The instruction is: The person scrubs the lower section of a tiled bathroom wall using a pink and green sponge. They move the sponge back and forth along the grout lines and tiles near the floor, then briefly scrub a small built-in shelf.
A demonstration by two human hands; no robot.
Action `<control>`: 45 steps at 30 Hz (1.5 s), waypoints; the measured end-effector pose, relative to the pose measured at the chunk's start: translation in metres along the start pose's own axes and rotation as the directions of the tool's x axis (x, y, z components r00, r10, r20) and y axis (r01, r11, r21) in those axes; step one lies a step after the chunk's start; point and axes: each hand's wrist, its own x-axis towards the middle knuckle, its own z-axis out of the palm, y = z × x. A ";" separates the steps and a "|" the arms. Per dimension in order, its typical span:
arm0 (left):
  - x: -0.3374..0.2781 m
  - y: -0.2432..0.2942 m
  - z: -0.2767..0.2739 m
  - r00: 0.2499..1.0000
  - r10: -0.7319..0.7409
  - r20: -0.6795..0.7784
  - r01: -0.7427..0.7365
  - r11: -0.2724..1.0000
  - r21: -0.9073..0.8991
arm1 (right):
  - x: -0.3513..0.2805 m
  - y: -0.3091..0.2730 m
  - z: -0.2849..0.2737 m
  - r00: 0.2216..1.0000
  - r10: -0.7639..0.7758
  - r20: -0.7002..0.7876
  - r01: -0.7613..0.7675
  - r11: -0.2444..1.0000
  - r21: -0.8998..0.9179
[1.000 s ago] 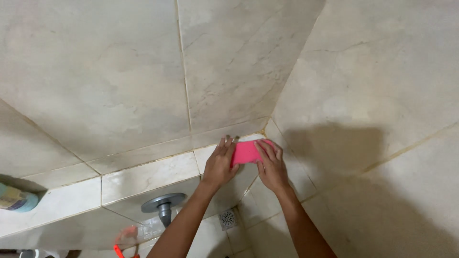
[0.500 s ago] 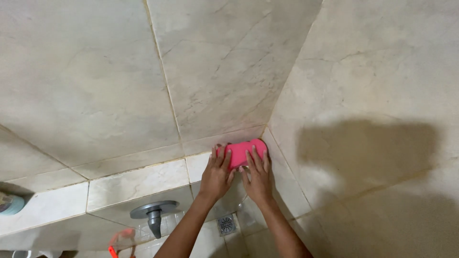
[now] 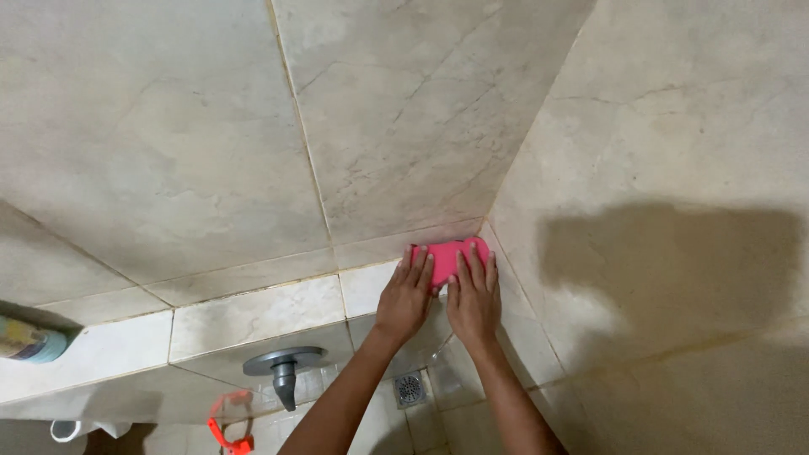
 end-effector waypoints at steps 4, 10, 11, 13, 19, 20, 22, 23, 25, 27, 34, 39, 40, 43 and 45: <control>-0.002 -0.001 0.005 0.999 0.051 0.010 -0.051 0.999 0.011 | 0.002 0.005 0.001 0.999 -0.025 0.041 0.025 1.000 -0.004; -0.003 -0.002 0.007 0.997 0.049 0.066 -0.044 0.996 -0.075 | 0.005 0.011 -0.003 0.987 -0.036 0.154 0.033 0.999 0.024; -0.002 -0.005 0.007 0.996 0.036 0.084 -0.030 0.997 -0.078 | 0.007 0.010 -0.002 0.987 -0.038 0.158 0.036 0.999 0.014; -0.001 -0.009 0.008 0.995 0.023 0.102 -0.015 0.997 -0.080 | 0.009 0.010 0.002 0.986 -0.039 0.162 0.039 0.999 0.003; -0.007 -0.015 0.026 0.989 0.024 0.146 -0.023 1.000 -0.007 | 0.008 0.009 0.008 0.983 -0.033 0.181 0.044 0.997 -0.056; -0.009 -0.014 0.025 0.988 0.025 0.155 -0.023 1.000 -0.010 | 0.008 0.007 0.006 0.980 -0.012 0.199 0.024 0.998 -0.055; -0.008 -0.012 0.022 0.987 0.027 0.157 -0.025 1.000 -0.014 | 0.014 0.000 -0.003 0.977 0.005 0.212 0.008 0.998 -0.058; -0.009 -0.011 0.021 0.988 0.023 0.154 -0.020 1.000 -0.022 | 0.017 -0.007 -0.009 0.973 0.017 0.231 -0.005 0.999 -0.054; -0.010 -0.010 0.021 0.989 0.017 0.149 -0.013 1.000 -0.029 | 0.019 -0.014 -0.012 0.968 0.027 0.251 -0.015 0.999 -0.050; -0.013 -0.012 0.025 0.982 0.001 0.191 -0.006 1.000 0.029 | 0.016 -0.014 -0.003 0.970 -0.054 0.235 0.060 0.998 -0.015; -0.012 -0.008 0.013 0.987 0.006 0.163 -0.001 0.999 -0.032 | 0.007 -0.002 -0.005 0.961 -0.147 0.234 0.133 0.988 0.077; -0.012 -0.011 0.002 0.985 -0.002 0.172 0.009 0.999 -0.042 | 0.011 -0.001 -0.002 0.967 -0.089 0.240 0.085 0.996 0.030; -0.013 -0.011 0.001 0.986 -0.004 0.168 0.010 0.999 -0.037 | 0.010 -0.001 -0.001 0.967 -0.095 0.238 0.089 0.995 0.033; -0.011 -0.008 0.001 0.985 0.001 0.174 -0.003 1.000 0.016 | 0.008 0.003 -0.002 0.983 -0.054 0.177 0.058 0.998 -0.015; -0.012 -0.006 0.005 0.994 -0.013 0.107 0.012 1.000 0.009 | 0.006 0.007 -0.002 0.993 -0.025 0.113 0.026 1.000 -0.005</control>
